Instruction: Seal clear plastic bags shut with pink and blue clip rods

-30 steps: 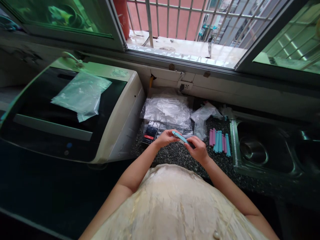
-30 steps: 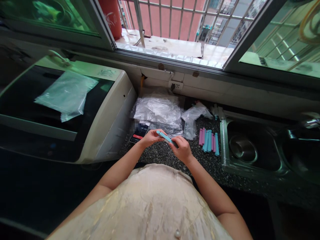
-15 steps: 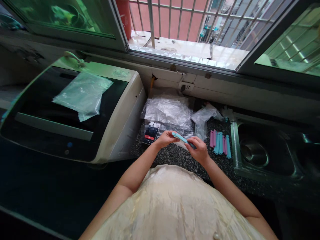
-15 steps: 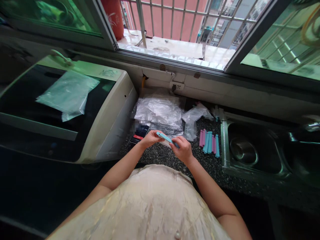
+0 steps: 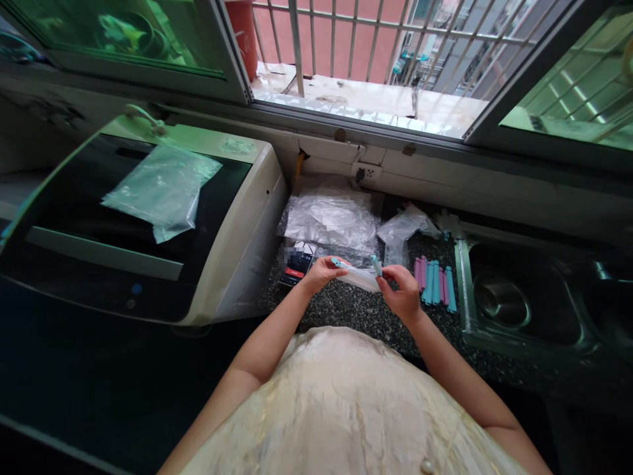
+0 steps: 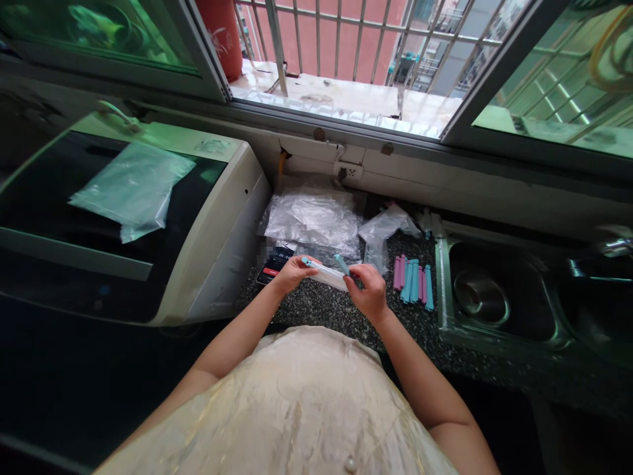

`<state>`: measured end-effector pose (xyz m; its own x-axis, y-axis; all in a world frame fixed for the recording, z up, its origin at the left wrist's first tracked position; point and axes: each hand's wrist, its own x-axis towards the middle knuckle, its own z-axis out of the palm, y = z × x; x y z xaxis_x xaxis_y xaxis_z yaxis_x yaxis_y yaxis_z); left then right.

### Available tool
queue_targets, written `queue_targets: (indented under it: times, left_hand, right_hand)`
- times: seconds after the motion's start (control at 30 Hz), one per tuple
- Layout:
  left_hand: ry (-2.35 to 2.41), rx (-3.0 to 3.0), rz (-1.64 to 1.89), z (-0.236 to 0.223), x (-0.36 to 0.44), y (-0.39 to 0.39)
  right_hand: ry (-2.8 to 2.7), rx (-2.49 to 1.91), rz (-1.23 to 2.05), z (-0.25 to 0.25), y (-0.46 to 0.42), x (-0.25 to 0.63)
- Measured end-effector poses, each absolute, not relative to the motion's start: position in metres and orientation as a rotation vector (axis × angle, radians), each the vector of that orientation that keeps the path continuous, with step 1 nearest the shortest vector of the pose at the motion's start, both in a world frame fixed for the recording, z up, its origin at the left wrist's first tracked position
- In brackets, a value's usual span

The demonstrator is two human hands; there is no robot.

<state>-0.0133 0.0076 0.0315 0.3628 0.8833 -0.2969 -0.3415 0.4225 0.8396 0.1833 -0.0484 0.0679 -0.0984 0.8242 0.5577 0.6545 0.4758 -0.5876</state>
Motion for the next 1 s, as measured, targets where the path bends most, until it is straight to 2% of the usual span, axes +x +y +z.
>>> queue_targets:
  times: [0.4,1.0]
  left_hand:
    - [0.929,0.753,0.974,0.022,-0.017,0.012]
    - [0.906,0.606,1.087,0.021,-0.024,0.015]
  right_hand:
    - [-1.654,-1.367,0.236,0.062,-0.057,0.203]
    - [-1.047,-1.457,0.544,0.041,-0.067,0.214]
